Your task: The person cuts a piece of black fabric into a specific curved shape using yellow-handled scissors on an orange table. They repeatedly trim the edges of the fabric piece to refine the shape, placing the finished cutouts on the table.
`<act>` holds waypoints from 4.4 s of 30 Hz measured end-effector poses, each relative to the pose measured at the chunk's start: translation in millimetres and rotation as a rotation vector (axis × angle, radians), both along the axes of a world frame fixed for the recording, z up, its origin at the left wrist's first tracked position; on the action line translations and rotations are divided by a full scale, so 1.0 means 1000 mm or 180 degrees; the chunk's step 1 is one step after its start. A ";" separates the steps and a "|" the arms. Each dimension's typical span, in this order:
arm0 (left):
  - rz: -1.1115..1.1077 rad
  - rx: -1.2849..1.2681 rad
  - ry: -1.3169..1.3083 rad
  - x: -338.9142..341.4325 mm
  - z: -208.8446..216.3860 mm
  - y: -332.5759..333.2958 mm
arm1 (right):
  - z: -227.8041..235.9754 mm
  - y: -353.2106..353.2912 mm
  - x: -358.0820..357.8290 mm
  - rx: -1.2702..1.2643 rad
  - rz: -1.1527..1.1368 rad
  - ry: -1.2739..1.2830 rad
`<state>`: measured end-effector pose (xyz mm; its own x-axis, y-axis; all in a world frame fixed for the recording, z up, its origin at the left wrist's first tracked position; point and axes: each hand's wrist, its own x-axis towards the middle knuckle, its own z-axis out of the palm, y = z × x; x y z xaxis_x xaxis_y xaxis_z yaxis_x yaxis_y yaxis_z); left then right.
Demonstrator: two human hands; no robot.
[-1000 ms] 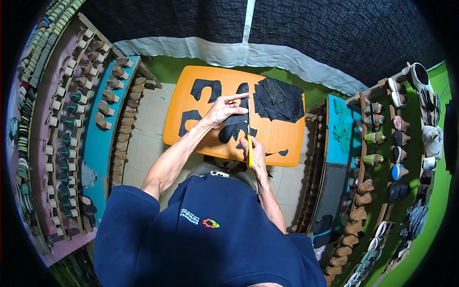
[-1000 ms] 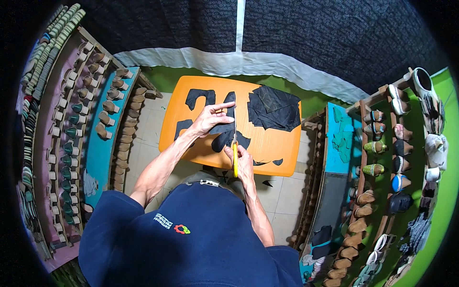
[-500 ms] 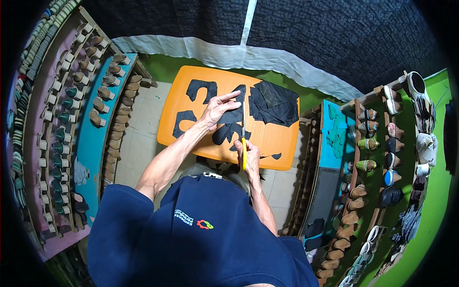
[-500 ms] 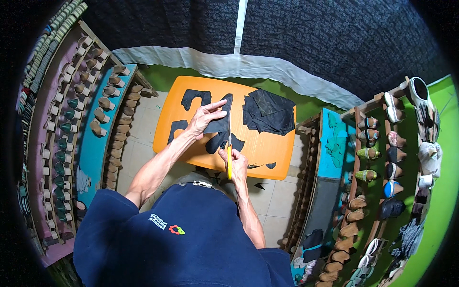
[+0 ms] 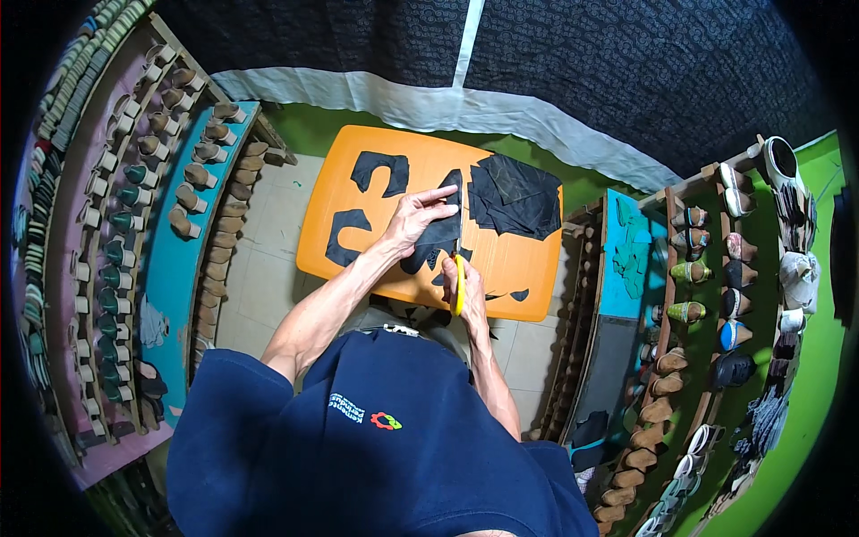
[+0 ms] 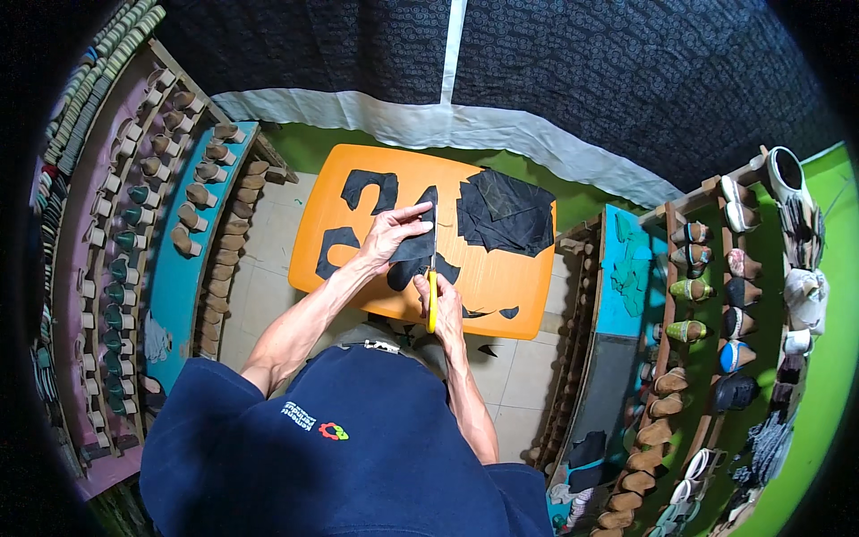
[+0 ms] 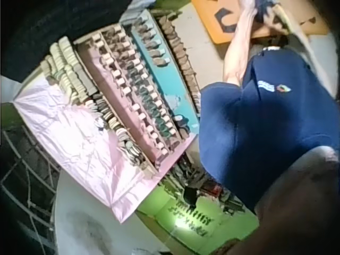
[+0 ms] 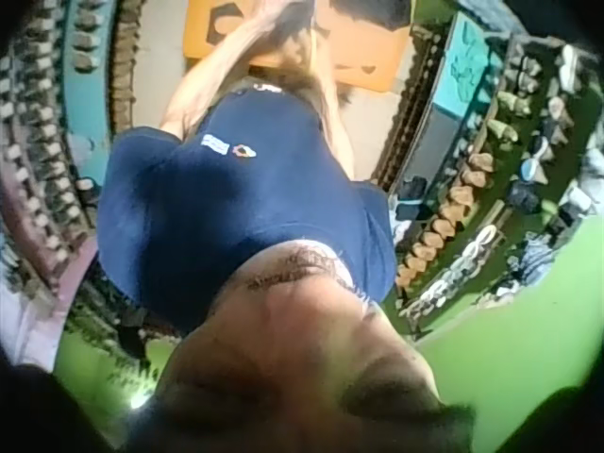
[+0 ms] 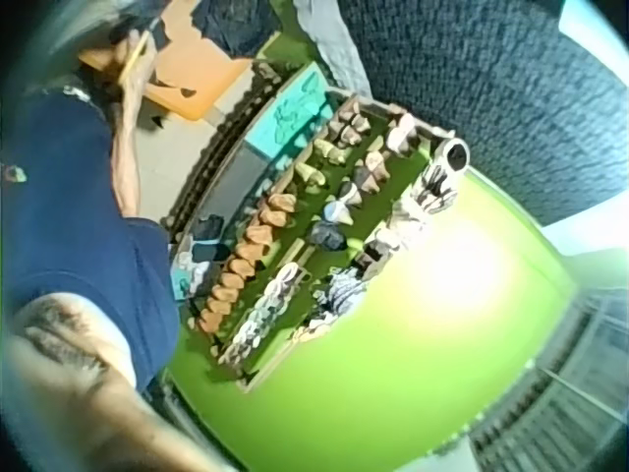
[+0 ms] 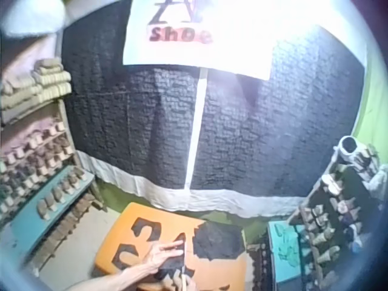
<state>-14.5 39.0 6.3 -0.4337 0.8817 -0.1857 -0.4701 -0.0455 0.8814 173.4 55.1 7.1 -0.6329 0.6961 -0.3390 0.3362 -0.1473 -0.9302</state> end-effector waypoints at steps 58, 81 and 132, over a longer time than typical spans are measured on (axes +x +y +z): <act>-0.0205 0.0209 -0.0233 0.022 0.003 -0.007 | -0.008 0.006 0.001 -0.0190 -0.0631 0.0055; -0.0415 0.0171 -0.0176 0.026 0.000 -0.012 | -0.015 0.011 0.000 -0.0282 -0.0547 0.0200; -0.0052 -0.0947 0.0357 -0.046 -0.109 -0.119 | -0.100 0.035 -0.021 -0.0449 -0.0134 0.0048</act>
